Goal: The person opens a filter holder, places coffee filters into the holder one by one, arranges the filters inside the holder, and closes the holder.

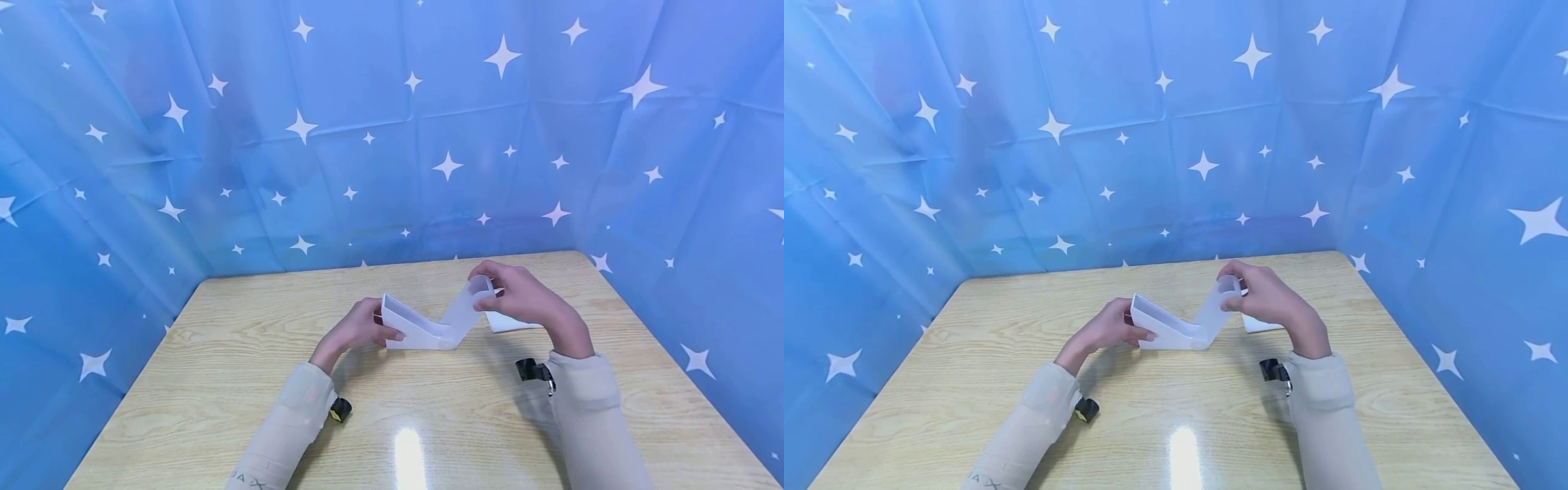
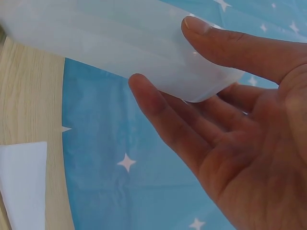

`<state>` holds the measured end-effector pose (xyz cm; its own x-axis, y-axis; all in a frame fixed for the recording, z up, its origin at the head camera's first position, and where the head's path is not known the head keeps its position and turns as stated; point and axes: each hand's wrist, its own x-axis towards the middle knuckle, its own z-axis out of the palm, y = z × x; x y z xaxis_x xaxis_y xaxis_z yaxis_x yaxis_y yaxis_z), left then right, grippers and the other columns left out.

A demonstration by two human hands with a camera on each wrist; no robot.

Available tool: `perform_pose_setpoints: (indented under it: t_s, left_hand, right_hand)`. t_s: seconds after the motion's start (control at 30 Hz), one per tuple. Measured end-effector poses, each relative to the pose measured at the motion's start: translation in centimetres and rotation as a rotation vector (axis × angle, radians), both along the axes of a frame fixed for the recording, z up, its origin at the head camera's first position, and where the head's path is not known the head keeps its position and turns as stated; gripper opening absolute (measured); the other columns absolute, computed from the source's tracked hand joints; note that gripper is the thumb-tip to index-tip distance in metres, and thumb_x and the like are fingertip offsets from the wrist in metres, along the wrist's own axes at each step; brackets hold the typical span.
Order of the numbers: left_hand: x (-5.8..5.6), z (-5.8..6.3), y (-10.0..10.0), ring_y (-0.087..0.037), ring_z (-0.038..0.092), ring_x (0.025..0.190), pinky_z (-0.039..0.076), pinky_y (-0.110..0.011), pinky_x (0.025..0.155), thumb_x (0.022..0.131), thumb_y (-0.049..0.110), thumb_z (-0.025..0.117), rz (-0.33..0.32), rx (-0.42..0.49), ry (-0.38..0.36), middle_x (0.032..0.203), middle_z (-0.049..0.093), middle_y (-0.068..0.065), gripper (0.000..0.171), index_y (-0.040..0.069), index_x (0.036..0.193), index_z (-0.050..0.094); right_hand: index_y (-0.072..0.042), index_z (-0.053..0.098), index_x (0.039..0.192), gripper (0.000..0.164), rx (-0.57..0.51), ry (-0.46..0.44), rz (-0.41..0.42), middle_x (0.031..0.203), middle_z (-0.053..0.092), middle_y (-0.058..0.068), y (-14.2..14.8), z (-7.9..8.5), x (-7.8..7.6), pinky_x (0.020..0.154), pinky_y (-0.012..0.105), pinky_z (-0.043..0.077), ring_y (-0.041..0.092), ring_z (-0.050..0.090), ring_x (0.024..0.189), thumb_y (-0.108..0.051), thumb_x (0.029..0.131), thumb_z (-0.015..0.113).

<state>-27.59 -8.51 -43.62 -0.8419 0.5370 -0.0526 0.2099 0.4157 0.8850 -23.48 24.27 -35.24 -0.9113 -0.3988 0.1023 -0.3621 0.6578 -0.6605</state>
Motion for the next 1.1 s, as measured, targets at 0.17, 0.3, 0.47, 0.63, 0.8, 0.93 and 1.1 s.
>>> perform_pose_setpoints:
  t_s: [0.17,0.3,0.47,0.63,0.8,0.93,1.1]
  left_hand:
    - [-0.03,0.04,0.00,-0.020,0.070,0.092,0.065,-0.044,0.069,0.087,0.011,0.083,-0.004,0.000,0.008,0.119,0.073,-0.013,0.044,0.010,0.128,0.068]
    - [0.04,0.06,-0.03,-0.019,0.070,0.091,0.065,-0.045,0.069,0.087,0.011,0.083,-0.006,0.005,0.002,0.119,0.073,-0.013,0.044,0.011,0.128,0.068]
    - [0.06,0.08,0.03,-0.019,0.070,0.090,0.065,-0.046,0.070,0.087,0.011,0.084,-0.002,0.006,-0.003,0.118,0.073,-0.014,0.044,0.010,0.128,0.068]
    - [0.04,0.06,0.10,-0.020,0.069,0.091,0.065,-0.047,0.070,0.086,0.010,0.084,0.003,0.004,-0.003,0.118,0.073,-0.015,0.044,0.010,0.127,0.068]
    - [0.04,0.15,0.12,-0.020,0.069,0.092,0.065,-0.046,0.071,0.086,0.011,0.084,0.005,0.000,-0.004,0.119,0.073,-0.015,0.044,0.010,0.127,0.068]
    - [0.02,0.14,0.08,-0.020,0.069,0.092,0.065,-0.046,0.070,0.086,0.010,0.084,0.002,0.002,-0.003,0.119,0.073,-0.015,0.044,0.010,0.128,0.068]
    - [0.04,0.16,0.07,-0.020,0.070,0.092,0.065,-0.045,0.070,0.086,0.010,0.084,0.000,0.004,-0.005,0.118,0.073,-0.015,0.045,0.009,0.128,0.068]
  right_hand:
    - [-0.004,0.062,0.126,0.036,0.015,0.012,0.003,0.119,0.068,0.014,0.19,-0.04,-0.01,0.094,0.050,0.060,0.028,0.066,0.107,-0.011,0.093,0.075]
    - [-0.004,0.062,0.126,0.035,0.016,0.004,0.000,0.118,0.068,0.014,0.36,-0.11,-0.02,0.091,0.047,0.060,0.025,0.064,0.102,-0.010,0.093,0.075]
    - [-0.005,0.064,0.123,0.033,0.017,-0.005,-0.005,0.117,0.068,0.014,0.61,-0.12,0.00,0.085,0.040,0.058,0.024,0.061,0.097,-0.010,0.092,0.075]
    - [-0.006,0.064,0.123,0.033,0.035,-0.004,-0.007,0.117,0.068,0.014,0.72,0.01,0.04,0.083,0.038,0.057,0.024,0.060,0.097,-0.011,0.092,0.076]
    - [-0.006,0.063,0.124,0.034,0.036,-0.009,-0.011,0.119,0.068,0.015,0.80,0.03,0.00,0.083,0.038,0.057,0.025,0.063,0.100,-0.011,0.092,0.076]
    - [-0.006,0.063,0.124,0.034,0.034,-0.012,-0.009,0.118,0.068,0.014,0.87,0.00,-0.02,0.081,0.037,0.056,0.024,0.062,0.098,-0.011,0.092,0.076]
    - [-0.006,0.064,0.123,0.034,0.038,-0.009,-0.006,0.117,0.068,0.014,0.93,-0.04,0.06,0.080,0.036,0.055,0.023,0.060,0.096,-0.012,0.092,0.076]
